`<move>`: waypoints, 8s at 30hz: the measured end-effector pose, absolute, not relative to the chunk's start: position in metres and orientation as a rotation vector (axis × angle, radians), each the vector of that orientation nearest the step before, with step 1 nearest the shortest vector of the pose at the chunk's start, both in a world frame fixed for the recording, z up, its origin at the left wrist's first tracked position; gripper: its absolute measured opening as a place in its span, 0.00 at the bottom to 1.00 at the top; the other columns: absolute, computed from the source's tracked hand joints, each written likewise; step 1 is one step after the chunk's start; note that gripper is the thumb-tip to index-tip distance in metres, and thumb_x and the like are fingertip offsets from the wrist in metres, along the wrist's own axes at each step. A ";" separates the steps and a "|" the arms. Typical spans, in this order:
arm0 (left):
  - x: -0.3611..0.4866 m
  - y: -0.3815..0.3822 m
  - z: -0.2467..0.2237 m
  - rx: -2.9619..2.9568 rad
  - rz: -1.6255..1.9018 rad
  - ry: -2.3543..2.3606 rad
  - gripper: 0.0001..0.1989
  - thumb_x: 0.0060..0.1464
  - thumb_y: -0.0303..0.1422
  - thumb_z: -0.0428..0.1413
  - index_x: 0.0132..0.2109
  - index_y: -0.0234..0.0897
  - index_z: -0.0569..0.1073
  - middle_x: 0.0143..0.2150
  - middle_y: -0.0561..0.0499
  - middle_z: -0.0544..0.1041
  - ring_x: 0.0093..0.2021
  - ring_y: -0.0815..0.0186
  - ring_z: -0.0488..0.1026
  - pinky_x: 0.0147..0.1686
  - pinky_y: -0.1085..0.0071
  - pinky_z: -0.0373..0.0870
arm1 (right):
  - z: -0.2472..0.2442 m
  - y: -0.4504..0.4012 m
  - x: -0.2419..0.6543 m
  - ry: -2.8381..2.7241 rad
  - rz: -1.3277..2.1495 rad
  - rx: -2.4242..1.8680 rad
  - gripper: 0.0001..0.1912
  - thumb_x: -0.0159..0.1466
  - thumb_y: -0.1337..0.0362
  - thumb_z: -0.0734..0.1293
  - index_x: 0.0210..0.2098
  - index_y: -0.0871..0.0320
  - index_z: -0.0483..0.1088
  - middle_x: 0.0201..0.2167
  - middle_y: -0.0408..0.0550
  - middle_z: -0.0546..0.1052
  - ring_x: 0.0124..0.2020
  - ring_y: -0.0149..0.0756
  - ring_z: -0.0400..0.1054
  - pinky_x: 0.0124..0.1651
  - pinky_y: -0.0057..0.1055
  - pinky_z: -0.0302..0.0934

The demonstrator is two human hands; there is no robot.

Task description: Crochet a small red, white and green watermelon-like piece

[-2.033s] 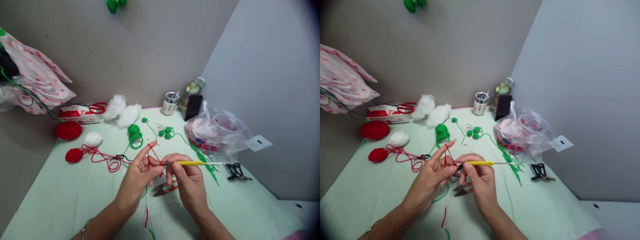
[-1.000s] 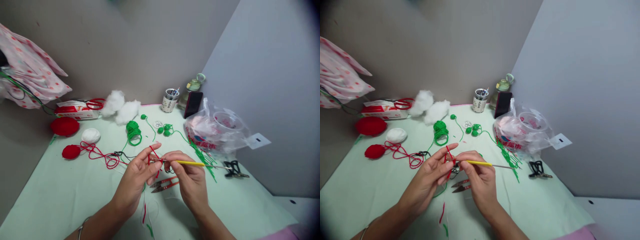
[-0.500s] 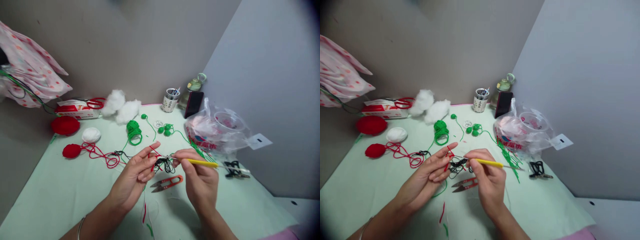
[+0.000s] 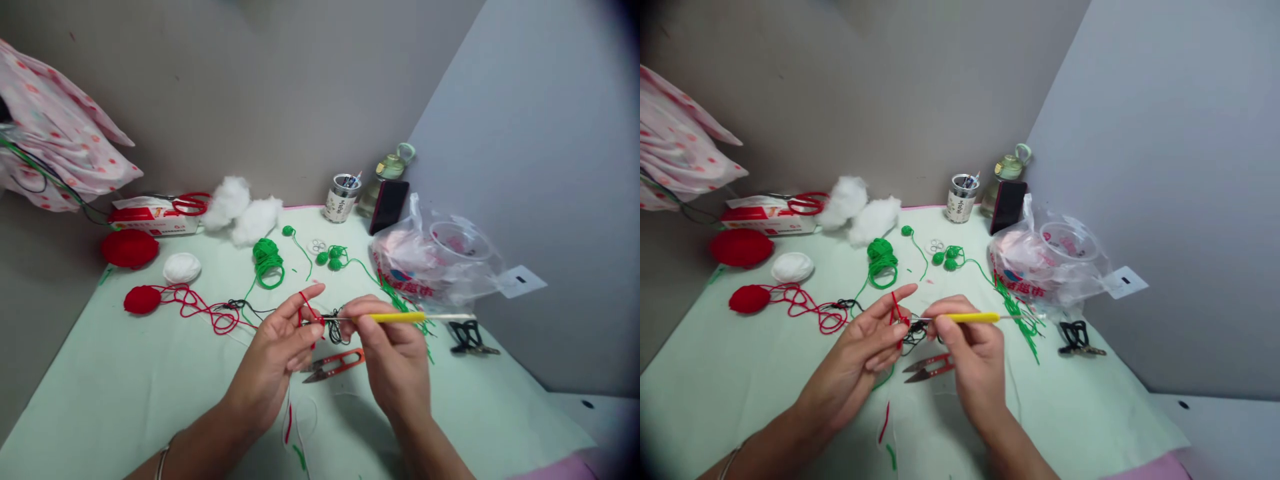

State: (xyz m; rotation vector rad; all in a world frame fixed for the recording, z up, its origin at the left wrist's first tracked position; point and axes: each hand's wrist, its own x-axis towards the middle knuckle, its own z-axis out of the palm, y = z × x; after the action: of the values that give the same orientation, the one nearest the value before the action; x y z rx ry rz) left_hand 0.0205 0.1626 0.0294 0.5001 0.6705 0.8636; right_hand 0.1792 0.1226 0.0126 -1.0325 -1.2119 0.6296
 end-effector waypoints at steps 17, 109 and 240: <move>0.025 0.158 0.026 0.532 0.852 0.691 0.33 0.52 0.26 0.72 0.64 0.36 0.75 0.34 0.57 0.72 0.22 0.81 0.56 0.23 0.80 0.54 | 0.009 0.123 0.175 -1.221 0.643 -1.121 0.08 0.72 0.64 0.69 0.41 0.52 0.82 0.31 0.44 0.80 0.31 0.34 0.76 0.35 0.31 0.72; 0.020 0.163 0.017 0.644 0.846 0.735 0.25 0.54 0.30 0.71 0.58 0.39 0.80 0.29 0.59 0.71 0.23 0.78 0.57 0.22 0.79 0.55 | 0.006 0.112 0.174 -1.878 -0.211 -1.160 0.17 0.71 0.76 0.65 0.54 0.55 0.77 0.46 0.55 0.84 0.47 0.40 0.81 0.46 0.33 0.77; 0.021 0.165 0.018 0.463 0.758 0.673 0.21 0.51 0.31 0.74 0.53 0.33 0.85 0.25 0.61 0.64 0.20 0.80 0.49 0.20 0.81 0.51 | 0.002 0.113 0.180 -1.493 0.158 -1.179 0.16 0.71 0.72 0.67 0.50 0.47 0.82 0.41 0.48 0.83 0.40 0.38 0.78 0.41 0.35 0.74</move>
State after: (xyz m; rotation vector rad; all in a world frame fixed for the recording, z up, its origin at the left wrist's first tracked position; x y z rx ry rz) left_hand 0.0211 0.1646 0.0184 0.4631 0.6729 0.7584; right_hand 0.1800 0.1127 0.0016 -1.1791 -1.4926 0.1583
